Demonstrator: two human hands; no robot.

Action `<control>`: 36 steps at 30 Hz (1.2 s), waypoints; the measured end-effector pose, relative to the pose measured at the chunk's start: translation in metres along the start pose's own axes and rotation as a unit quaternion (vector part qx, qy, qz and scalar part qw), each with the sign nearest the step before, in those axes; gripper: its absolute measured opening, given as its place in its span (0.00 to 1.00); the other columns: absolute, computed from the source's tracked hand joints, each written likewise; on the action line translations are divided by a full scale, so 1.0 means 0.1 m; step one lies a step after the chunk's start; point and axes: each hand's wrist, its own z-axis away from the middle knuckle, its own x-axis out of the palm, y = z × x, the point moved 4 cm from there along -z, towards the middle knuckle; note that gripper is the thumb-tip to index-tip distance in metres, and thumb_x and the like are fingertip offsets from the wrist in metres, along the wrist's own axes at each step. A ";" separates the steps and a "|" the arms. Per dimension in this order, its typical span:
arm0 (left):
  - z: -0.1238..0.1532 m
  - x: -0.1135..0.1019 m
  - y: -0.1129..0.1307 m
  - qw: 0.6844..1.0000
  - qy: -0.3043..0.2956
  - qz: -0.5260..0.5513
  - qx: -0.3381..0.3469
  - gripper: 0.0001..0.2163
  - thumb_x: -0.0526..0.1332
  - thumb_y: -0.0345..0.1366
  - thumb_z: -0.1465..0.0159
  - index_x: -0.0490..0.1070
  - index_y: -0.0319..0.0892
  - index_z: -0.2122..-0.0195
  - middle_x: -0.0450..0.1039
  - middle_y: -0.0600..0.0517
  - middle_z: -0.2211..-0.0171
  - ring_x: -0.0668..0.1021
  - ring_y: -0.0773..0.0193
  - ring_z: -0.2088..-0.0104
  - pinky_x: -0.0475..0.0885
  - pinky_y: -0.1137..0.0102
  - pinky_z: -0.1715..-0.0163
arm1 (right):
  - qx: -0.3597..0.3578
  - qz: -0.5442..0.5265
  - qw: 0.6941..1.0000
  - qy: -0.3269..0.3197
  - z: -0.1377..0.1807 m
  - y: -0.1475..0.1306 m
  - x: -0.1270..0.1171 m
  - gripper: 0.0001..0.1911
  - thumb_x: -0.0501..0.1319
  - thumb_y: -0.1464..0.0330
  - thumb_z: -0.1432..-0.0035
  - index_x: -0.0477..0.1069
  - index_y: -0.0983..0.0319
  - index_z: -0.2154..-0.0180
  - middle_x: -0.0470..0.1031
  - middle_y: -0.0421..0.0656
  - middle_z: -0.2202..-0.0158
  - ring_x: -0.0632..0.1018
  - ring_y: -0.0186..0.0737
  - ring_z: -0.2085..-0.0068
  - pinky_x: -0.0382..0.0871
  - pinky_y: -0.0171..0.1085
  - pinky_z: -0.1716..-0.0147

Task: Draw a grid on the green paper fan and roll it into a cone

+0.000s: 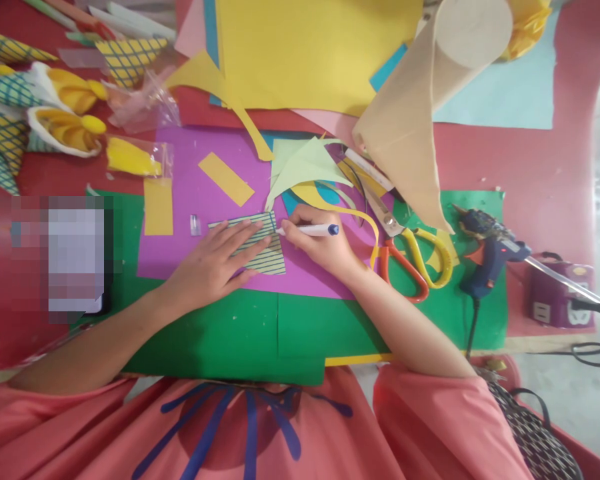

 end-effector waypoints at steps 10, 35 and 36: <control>0.02 0.01 -0.01 1.000 0.023 0.009 0.001 0.23 0.52 0.39 0.33 0.56 0.44 0.37 0.52 0.41 0.34 0.58 0.50 0.35 0.56 0.51 0.38 | -0.008 -0.101 0.995 0.011 0.01 0.00 -0.04 0.13 0.60 0.61 0.42 0.71 0.63 0.73 0.72 0.38 0.79 0.72 0.31 0.78 0.65 0.32 0.78; 0.01 0.01 0.00 0.999 -0.004 0.022 0.026 0.22 0.51 0.39 0.32 0.56 0.46 0.37 0.56 0.46 0.35 0.61 0.53 0.36 0.56 0.52 0.38 | -0.012 0.051 0.999 -0.003 0.02 -0.04 0.03 0.15 0.60 0.64 0.43 0.64 0.63 0.80 0.65 0.36 0.83 0.65 0.28 0.79 0.55 0.32 0.78; 0.01 0.01 0.00 0.999 -0.003 0.021 0.026 0.22 0.51 0.39 0.32 0.56 0.46 0.37 0.56 0.46 0.35 0.61 0.53 0.36 0.56 0.52 0.38 | -0.010 0.050 0.999 -0.008 0.01 -0.04 0.03 0.16 0.59 0.65 0.44 0.63 0.63 0.81 0.64 0.36 0.83 0.64 0.28 0.79 0.55 0.32 0.78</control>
